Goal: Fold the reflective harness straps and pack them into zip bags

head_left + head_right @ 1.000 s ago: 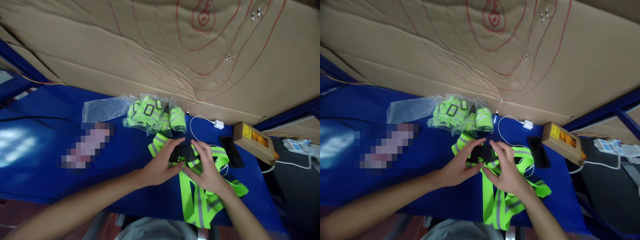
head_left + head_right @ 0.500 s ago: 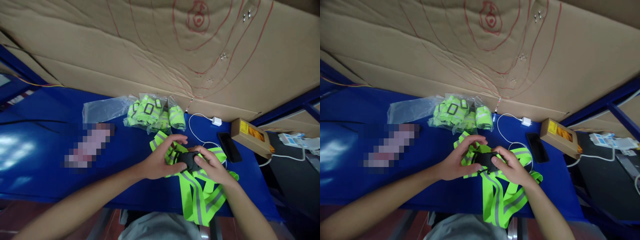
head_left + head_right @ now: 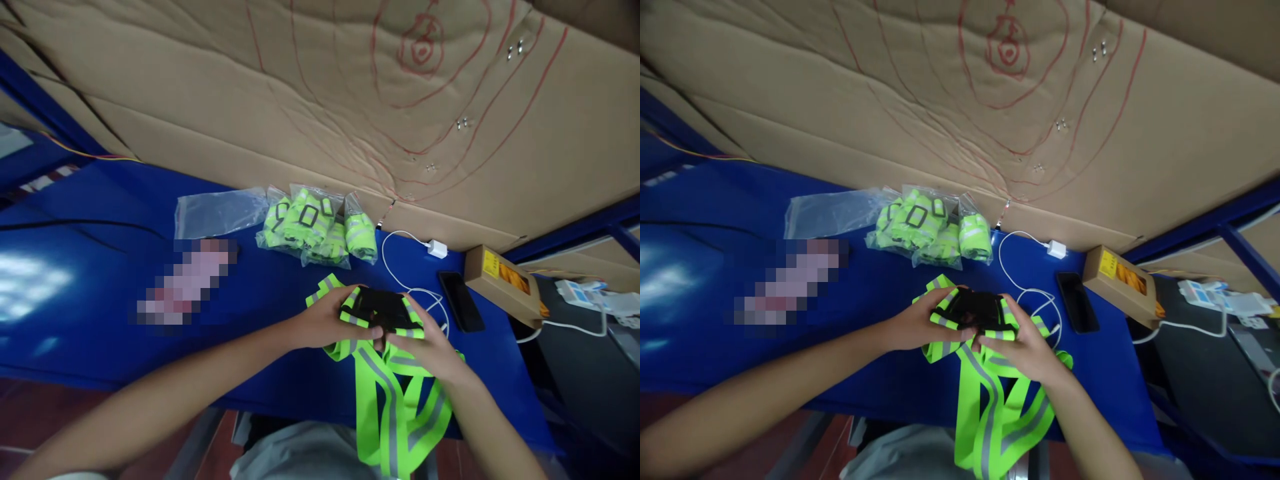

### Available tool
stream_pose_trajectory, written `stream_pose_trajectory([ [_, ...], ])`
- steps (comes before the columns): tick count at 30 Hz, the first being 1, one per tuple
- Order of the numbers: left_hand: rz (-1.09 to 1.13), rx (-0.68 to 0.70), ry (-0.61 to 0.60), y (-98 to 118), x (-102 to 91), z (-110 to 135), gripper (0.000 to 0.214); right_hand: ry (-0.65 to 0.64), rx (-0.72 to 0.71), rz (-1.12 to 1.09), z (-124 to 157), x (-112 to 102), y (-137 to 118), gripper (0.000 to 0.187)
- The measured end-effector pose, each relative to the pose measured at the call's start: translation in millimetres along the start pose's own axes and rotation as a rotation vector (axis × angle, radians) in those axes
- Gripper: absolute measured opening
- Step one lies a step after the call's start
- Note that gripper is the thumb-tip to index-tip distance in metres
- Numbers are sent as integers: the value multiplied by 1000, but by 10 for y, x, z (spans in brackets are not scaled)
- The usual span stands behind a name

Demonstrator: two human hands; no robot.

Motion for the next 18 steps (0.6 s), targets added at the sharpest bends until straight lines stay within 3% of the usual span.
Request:
stream_pose_trajectory([
  [2,151,-25,-74,20,54,12,42,120,19,-102,6,3,-108,63],
  [3,218,-27,-98,23,86,19,44,119,56,-181,8,20,-178,59],
  [6,316,-14,-90,-12,167,44,48,-31,213,-393,23,119,-430,37],
  [9,339,-80,-94,-66,200,77,45,-158,276,-487,49,218,-656,21],
  [12,413,-125,-160,-33,171,111,57,-224,268,-455,72,239,-770,20],
  [15,402,-65,-156,18,111,109,69,-185,173,-376,97,141,-817,17],
  [18,299,-59,-160,-51,102,84,63,-212,86,-366,102,39,-829,13],
])
Point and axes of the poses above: each hand's wrist, its own z-axis away from the middle knuckle, its own x-axis out of the palm, y = z × x, the point moved 2 cm from there along -z, towards the middle knuckle, and after that the axes turned 1 degree about z, right-handed, at the moved point
